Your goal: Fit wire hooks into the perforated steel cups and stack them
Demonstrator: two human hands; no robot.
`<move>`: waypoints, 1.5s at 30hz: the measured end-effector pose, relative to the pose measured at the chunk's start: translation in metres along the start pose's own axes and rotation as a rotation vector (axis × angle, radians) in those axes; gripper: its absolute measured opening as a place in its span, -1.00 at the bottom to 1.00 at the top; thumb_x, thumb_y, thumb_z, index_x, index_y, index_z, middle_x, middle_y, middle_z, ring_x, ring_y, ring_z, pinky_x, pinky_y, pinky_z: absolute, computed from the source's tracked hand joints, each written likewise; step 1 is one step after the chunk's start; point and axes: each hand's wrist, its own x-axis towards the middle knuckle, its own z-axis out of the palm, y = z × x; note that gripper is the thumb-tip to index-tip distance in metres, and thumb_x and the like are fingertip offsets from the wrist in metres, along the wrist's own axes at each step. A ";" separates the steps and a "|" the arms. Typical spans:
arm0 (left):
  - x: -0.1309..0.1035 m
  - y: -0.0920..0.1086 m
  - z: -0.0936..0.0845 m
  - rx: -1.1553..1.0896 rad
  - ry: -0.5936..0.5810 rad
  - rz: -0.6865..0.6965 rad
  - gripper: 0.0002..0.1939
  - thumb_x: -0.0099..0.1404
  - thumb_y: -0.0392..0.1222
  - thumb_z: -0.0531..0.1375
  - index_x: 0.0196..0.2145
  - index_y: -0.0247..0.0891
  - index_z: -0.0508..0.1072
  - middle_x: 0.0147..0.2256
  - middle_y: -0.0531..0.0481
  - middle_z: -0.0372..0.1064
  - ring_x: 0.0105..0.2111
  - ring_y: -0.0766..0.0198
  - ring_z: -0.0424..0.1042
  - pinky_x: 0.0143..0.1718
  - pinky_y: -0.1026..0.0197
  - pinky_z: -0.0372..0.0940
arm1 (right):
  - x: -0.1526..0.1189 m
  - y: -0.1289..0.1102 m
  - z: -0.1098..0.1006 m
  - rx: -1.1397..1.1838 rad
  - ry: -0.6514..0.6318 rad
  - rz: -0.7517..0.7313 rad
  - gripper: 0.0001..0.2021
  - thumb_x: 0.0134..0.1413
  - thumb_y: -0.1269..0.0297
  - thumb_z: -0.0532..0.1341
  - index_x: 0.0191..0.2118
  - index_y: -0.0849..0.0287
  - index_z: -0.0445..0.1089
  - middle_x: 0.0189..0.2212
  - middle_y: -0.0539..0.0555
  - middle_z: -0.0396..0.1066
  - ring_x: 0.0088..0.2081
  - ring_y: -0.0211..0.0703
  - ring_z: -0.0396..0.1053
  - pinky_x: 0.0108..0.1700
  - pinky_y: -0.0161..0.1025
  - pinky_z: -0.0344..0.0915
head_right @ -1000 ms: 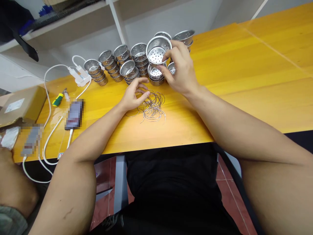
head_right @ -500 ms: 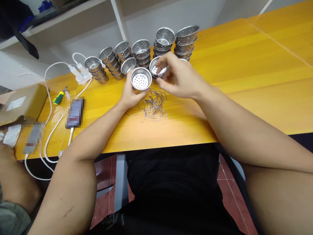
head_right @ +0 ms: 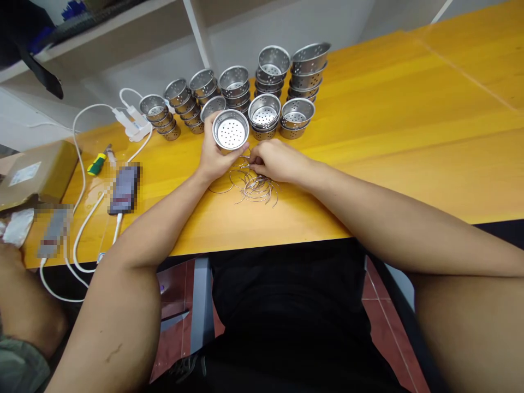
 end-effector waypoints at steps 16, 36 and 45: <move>-0.001 0.001 0.002 -0.099 -0.020 0.019 0.04 0.60 0.64 0.47 0.70 0.14 0.20 0.53 -0.23 0.46 0.63 -0.29 0.57 0.78 -0.49 0.42 | 0.000 0.001 0.009 -0.114 0.017 -0.019 -0.79 0.73 0.21 0.38 0.20 0.13 0.77 0.21 0.40 0.70 0.19 0.50 0.73 0.31 0.31 0.70; -0.001 -0.048 0.014 -0.176 0.016 0.099 0.16 0.67 0.68 0.31 0.85 0.26 -0.16 0.65 -0.23 0.26 0.71 -0.28 0.43 0.84 -0.41 0.29 | -0.003 0.013 -0.003 0.387 0.267 -0.301 -0.90 0.59 0.13 0.53 -0.05 -0.03 0.79 -0.11 0.11 0.66 -0.23 0.04 0.52 -0.07 0.03 0.45; 0.003 -0.035 0.007 -0.139 0.075 0.096 0.14 0.51 0.70 0.51 0.72 0.21 0.17 0.50 -0.18 0.41 0.54 -0.20 0.56 0.70 -0.36 0.47 | -0.015 -0.001 -0.020 0.555 0.399 -0.321 -0.72 0.62 -0.17 0.59 -0.01 -0.09 0.79 -0.20 0.10 0.70 -0.23 0.12 0.57 -0.06 0.14 0.56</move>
